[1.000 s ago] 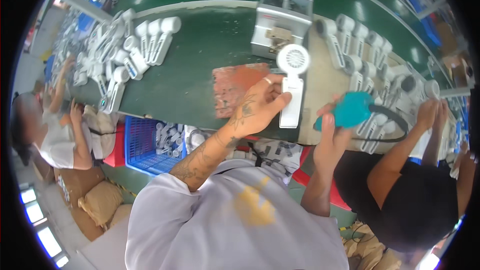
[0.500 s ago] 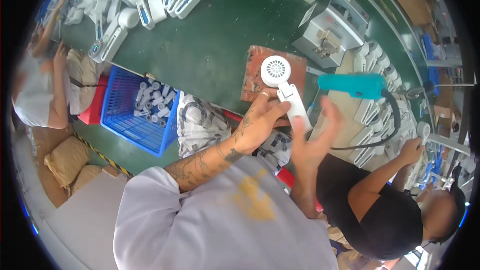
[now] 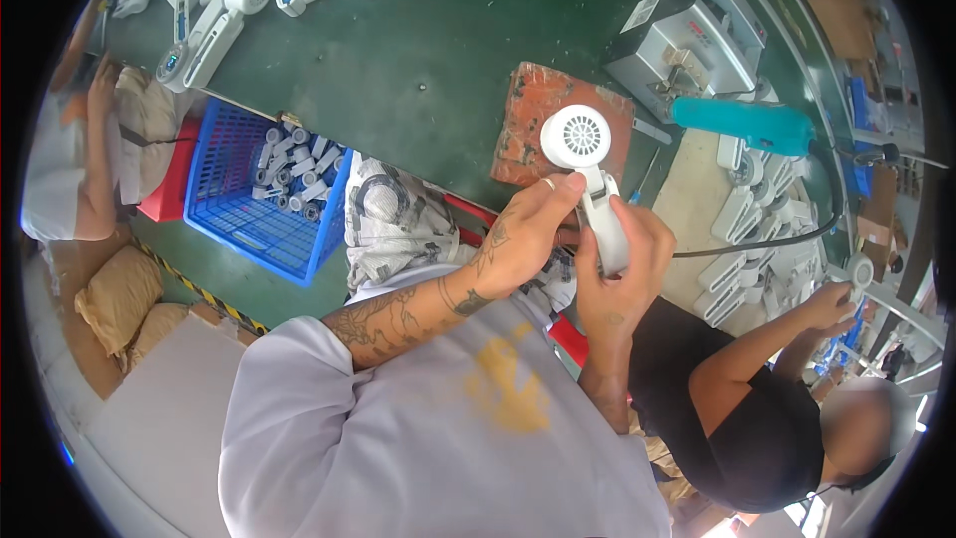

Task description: Assembling components of portable handheld fans using an electric screwdriver on an assembly line.

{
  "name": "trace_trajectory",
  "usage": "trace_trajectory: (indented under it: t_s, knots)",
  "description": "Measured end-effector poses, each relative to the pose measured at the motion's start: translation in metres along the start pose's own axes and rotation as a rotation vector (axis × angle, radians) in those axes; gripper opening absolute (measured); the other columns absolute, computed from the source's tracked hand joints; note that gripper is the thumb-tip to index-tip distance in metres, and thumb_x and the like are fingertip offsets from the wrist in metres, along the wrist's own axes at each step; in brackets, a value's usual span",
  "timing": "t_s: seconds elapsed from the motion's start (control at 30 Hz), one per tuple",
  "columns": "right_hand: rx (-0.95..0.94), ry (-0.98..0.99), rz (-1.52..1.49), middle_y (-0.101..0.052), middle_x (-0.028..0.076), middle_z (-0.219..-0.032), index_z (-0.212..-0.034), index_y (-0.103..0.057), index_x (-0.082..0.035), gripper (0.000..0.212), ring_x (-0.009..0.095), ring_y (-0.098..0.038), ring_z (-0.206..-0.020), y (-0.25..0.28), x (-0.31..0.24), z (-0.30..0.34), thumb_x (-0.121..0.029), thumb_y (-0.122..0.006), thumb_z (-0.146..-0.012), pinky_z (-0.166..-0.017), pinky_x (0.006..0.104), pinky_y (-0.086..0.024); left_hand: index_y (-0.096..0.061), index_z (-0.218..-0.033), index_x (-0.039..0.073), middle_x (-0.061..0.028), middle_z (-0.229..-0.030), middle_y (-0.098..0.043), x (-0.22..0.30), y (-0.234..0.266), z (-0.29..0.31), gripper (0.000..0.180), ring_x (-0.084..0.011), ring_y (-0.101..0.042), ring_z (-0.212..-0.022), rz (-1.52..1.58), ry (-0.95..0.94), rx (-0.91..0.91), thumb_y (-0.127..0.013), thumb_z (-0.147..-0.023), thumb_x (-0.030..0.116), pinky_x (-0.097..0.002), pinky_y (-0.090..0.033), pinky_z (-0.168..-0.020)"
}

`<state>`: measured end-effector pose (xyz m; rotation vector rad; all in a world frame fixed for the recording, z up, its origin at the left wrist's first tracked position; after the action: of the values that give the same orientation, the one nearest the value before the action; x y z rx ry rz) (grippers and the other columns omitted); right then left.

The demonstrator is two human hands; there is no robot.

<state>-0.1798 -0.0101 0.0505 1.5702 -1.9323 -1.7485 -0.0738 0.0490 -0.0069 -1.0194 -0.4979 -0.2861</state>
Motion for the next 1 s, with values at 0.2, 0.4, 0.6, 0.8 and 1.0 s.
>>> trace_trajectory:
  t_s: [0.2,0.4,0.6,0.8,1.0]
  knots:
    - [-0.006,-0.009,-0.037,-0.056,0.013,-0.117,-0.125,-0.066,-0.006,0.052,0.029,-0.055,-0.105,-0.005,0.003,0.004,0.002,-0.079,-0.075,-0.082,0.0379,-0.049,-0.056,-0.127,-0.003,-0.0103,-0.116,-0.067,-0.004,0.007,-0.001,0.036,-0.0149,-0.065,-0.106,-0.205,-0.036,-0.031,-0.056,-0.103,0.026,-0.03,-0.053,-0.09]
    - [-0.013,-0.036,-0.093,-0.057,0.013,-0.117,-0.124,-0.066,-0.006,0.053,0.028,-0.056,-0.105,-0.002,0.005,0.0,0.004,-0.078,-0.074,-0.082,0.0384,-0.049,-0.051,-0.128,-0.003,-0.013,-0.119,-0.067,-0.003,0.001,-0.003,0.036,-0.017,-0.065,-0.111,-0.116,-0.079,-0.034,-0.064,-0.098,0.01,-0.0311,-0.054,-0.092]
    - [-0.035,0.016,0.007,-0.058,0.012,-0.119,-0.123,-0.067,-0.006,0.052,0.029,-0.055,-0.107,-0.003,0.002,-0.001,0.004,-0.078,-0.073,-0.084,0.038,-0.048,-0.05,-0.129,-0.002,-0.0126,-0.119,-0.067,-0.009,0.004,-0.004,0.037,-0.0166,-0.064,-0.111,-0.1,-0.103,-0.05,-0.064,-0.098,0.01,-0.0312,-0.054,-0.092]
    - [-0.062,-0.015,-0.042,-0.058,0.011,-0.119,-0.124,-0.067,-0.008,0.052,0.029,-0.053,-0.105,-0.003,0.004,0.001,0.001,-0.079,-0.074,-0.081,0.036,-0.047,-0.05,-0.132,-0.003,-0.0113,-0.119,-0.067,-0.003,0.006,0.0,0.041,-0.0154,-0.064,-0.109,-0.107,-0.07,-0.032,-0.065,-0.098,0.012,-0.0307,-0.053,-0.092]
    - [-0.03,0.056,-0.01,-0.058,0.012,-0.12,-0.121,-0.065,-0.007,0.05,0.031,-0.053,-0.105,-0.003,0.002,-0.004,-0.002,-0.081,-0.074,-0.082,0.0391,-0.047,-0.051,-0.132,-0.003,-0.0107,-0.119,-0.068,-0.009,0.008,-0.003,0.04,-0.0149,-0.063,-0.11,-0.035,-0.089,-0.014,-0.065,-0.098,0.013,-0.0295,-0.052,-0.092]
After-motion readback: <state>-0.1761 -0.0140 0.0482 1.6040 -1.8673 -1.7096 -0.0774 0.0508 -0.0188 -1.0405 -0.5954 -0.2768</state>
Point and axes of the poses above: each hand's wrist, its own z-axis away from the middle knuckle, its own y-axis out of the back of the hand, x = y × z, the point moved 4 cm from there along -z, towards the middle knuckle
